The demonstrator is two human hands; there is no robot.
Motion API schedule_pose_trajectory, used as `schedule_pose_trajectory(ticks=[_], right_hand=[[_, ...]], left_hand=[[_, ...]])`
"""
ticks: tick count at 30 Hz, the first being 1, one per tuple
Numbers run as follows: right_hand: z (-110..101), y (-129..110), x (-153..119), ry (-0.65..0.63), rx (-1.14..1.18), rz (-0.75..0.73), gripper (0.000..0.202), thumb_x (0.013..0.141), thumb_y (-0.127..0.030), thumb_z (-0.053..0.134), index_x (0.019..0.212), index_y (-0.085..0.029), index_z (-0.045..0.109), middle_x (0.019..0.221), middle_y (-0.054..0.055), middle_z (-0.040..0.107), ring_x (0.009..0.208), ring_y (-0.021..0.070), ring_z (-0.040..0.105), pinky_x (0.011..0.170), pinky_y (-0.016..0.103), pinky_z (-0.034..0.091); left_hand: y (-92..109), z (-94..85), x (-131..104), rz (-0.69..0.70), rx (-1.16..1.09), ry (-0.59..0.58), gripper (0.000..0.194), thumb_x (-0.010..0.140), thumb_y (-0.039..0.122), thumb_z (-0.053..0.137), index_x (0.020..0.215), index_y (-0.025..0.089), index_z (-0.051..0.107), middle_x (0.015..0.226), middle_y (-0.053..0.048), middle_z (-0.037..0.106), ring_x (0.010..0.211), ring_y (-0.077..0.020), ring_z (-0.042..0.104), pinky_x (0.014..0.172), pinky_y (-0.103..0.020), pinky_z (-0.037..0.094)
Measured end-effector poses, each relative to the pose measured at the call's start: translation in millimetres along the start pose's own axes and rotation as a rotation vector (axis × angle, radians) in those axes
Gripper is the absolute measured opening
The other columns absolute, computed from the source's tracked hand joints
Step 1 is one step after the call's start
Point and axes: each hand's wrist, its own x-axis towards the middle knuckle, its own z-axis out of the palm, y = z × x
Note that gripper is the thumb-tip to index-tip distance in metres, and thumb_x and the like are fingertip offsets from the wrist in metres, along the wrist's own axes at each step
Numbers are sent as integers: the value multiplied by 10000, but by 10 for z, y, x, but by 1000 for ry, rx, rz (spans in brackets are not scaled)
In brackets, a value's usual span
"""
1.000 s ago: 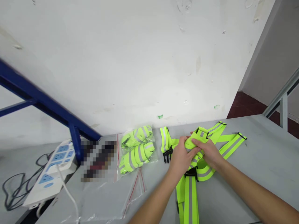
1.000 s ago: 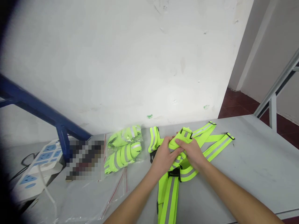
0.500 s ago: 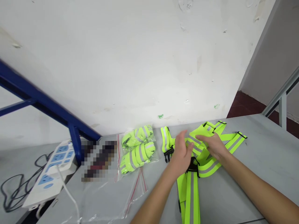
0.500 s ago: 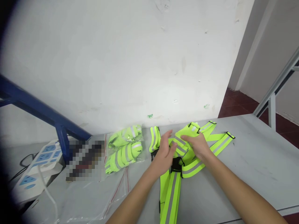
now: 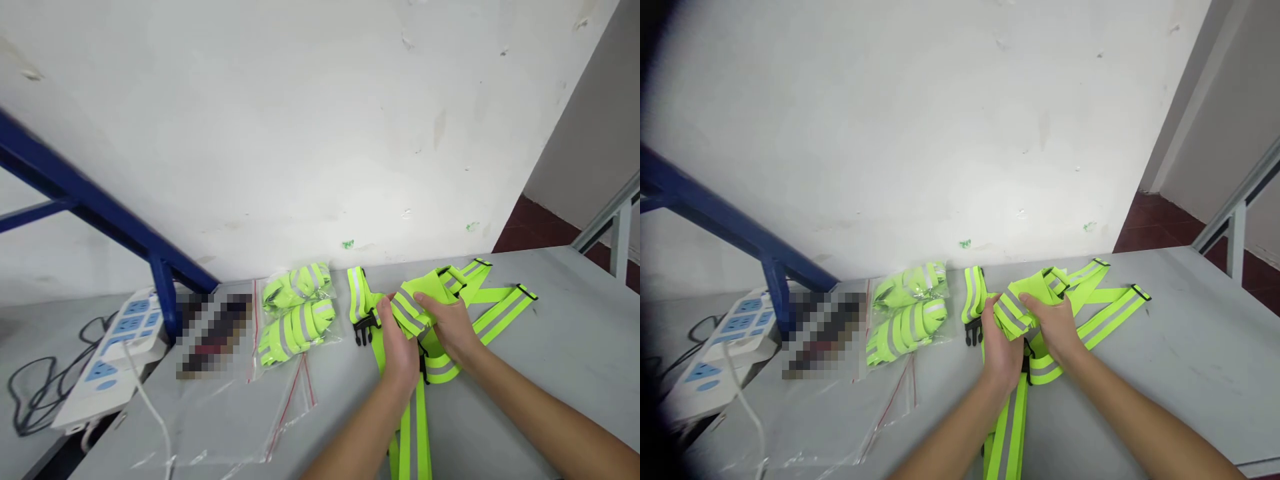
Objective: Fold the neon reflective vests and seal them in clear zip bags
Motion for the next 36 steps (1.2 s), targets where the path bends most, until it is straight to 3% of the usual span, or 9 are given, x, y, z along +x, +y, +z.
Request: schedule_pose_trajectory(ticks=[3,7,10,16,22,26,30,33,36], right_hand=[[-87,-83,64,7,-33,52,324,626,-330,820,884,-167,712,970,86,744,948,295,681,780,395,568],[-223,-191,162,77,-46,105,275,609,-331,829,807,-174,719,910,78,749,932,302,683,735,380,578],[-301,-217,244,73,33,126,280,626,-338,820,831,-173,723,931,69,747,951,292,680,772,382,582],[-458,-183,408,54,177,112,283,652,-315,807,895,-204,713,973,30,743,1004,271,667,828,368,577],[-441,-113,400,45,134,133,281,655,-325,806,879,-182,715,957,45,745,992,274,670,831,366,571],[-357,-86,343,97,92,102,305,642,-326,818,888,-172,724,988,56,742,979,270,671,808,355,572],[-296,-64,304,133,71,96,339,602,-329,838,885,-176,733,934,58,749,923,265,683,756,349,571],[-233,-27,254,113,40,142,302,588,-346,843,808,-168,736,878,58,749,907,258,677,744,330,555],[-149,24,196,54,62,163,286,600,-351,836,795,-168,737,906,56,745,952,251,659,801,324,533]], left_hand=[[-13,-82,86,88,215,-35,427,861,625,430,1066,256,493,1028,-32,633,949,-188,621,742,-285,498],[2,-189,191,284,542,-41,416,771,591,611,916,224,479,861,-9,531,800,-152,544,712,-260,461],[18,-223,201,371,536,-129,416,742,526,675,932,216,473,886,-17,492,815,-149,525,706,-250,452],[16,-235,186,336,581,-173,278,793,424,647,900,200,522,814,-6,527,747,-136,529,698,-248,436],[-46,-255,185,485,706,-56,154,867,344,549,838,196,581,858,-36,594,811,-166,573,741,-276,450],[-92,-208,73,271,549,-85,313,907,455,479,1041,201,604,1034,-81,665,912,-211,647,841,-331,486],[-144,-141,-18,77,385,-83,564,831,570,568,1289,246,515,1359,-82,546,1227,-262,534,1028,-343,421],[-147,-131,-1,5,374,-12,651,776,602,620,1311,251,501,1403,-75,509,1298,-278,466,1065,-346,395],[-122,-169,68,16,355,32,627,761,587,649,1270,243,528,1383,-79,529,1296,-277,468,1069,-365,393]])
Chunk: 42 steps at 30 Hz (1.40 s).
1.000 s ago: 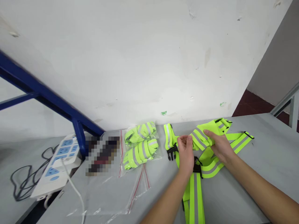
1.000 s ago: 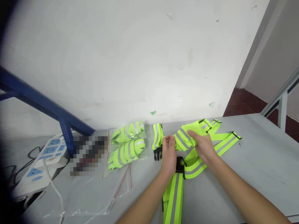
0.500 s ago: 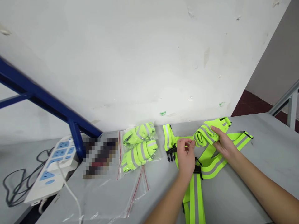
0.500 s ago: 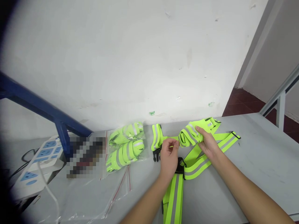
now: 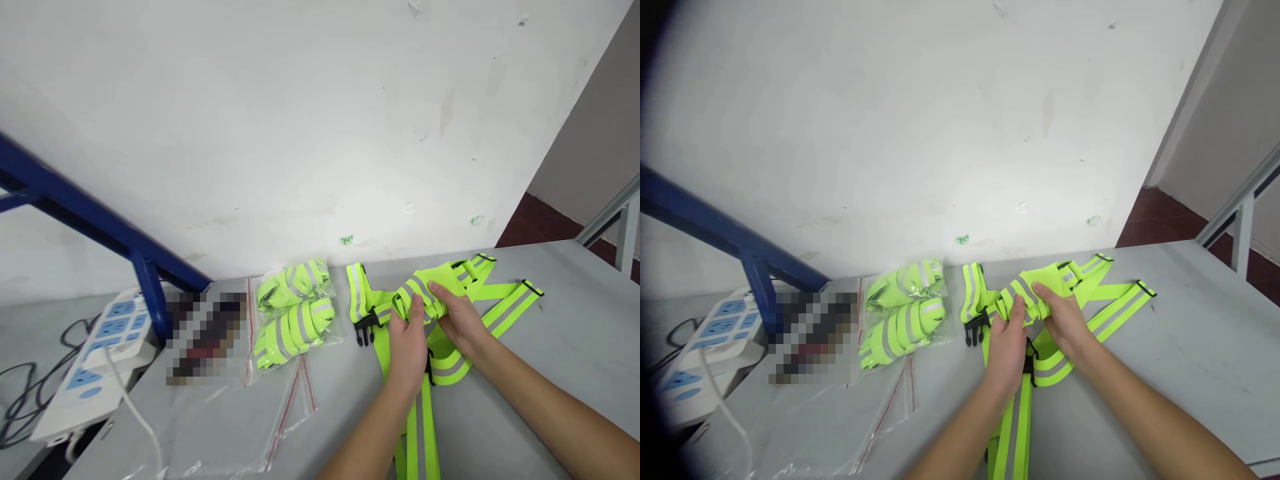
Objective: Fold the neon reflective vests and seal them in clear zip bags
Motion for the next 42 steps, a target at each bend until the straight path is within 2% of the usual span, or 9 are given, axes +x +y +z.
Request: schedule_pose_trajectory(ticks=[7,12,17,21,24,27,31,34,42], right_hand=[[57,89,-16,-1,-110,29,271,598,-403,828,733,-187,739,953,70,743,1075,280,611,893,354,485],[21,139,33,18,-191,19,379,602,-435,810,852,-159,739,1039,92,728,1134,269,587,944,359,458],[24,133,36,21,-358,-242,504,629,-446,781,1023,-160,649,993,89,712,954,259,647,847,392,506],[2,133,50,280,-640,-615,882,611,-435,791,1350,-221,360,1292,118,509,1187,276,499,939,415,460],[-36,137,55,195,-852,-809,800,725,-460,705,1384,-223,318,1385,131,411,1289,272,398,1025,428,385],[-79,112,54,121,-957,-750,596,838,-508,561,1330,-204,418,1311,127,514,1234,277,457,1015,444,379],[-128,34,80,201,-818,-533,485,911,-568,359,1097,-190,599,1019,95,662,994,256,588,832,375,469],[-152,-50,115,237,-722,-455,489,879,-587,390,968,-182,648,954,84,683,956,254,594,798,347,469],[-235,-200,155,125,-729,-338,349,804,-534,516,687,-230,644,811,49,707,893,270,608,768,335,467]], left_hand=[[35,-35,128,-24,-141,10,590,635,379,832,1150,208,599,1229,-106,644,1219,-294,544,1046,-423,414],[92,19,136,-115,-307,-12,465,656,283,824,1078,197,649,1216,-98,655,1219,-260,547,1026,-405,430],[95,2,148,-194,-379,17,342,667,240,805,975,159,679,1185,-112,668,1212,-262,550,928,-362,489],[109,2,138,-154,-371,65,345,672,228,803,980,157,664,1170,-110,673,1176,-262,578,881,-341,509],[147,-6,124,-134,-362,124,373,666,199,808,1001,174,645,1140,-105,688,1144,-261,603,868,-345,518],[183,-21,104,-45,-372,82,470,642,186,826,1065,214,623,1122,-81,699,1128,-256,616,887,-363,522],[201,-7,59,-17,-358,-27,567,590,213,860,1100,193,614,1046,-91,724,1072,-266,647,929,-398,512],[203,16,36,-49,-343,-32,623,564,224,874,1123,182,602,1022,-94,730,1050,-265,658,939,-404,509],[126,-31,73,-50,-291,2,634,602,234,857,1164,196,566,1079,-110,712,1068,-268,650,977,-433,482]])
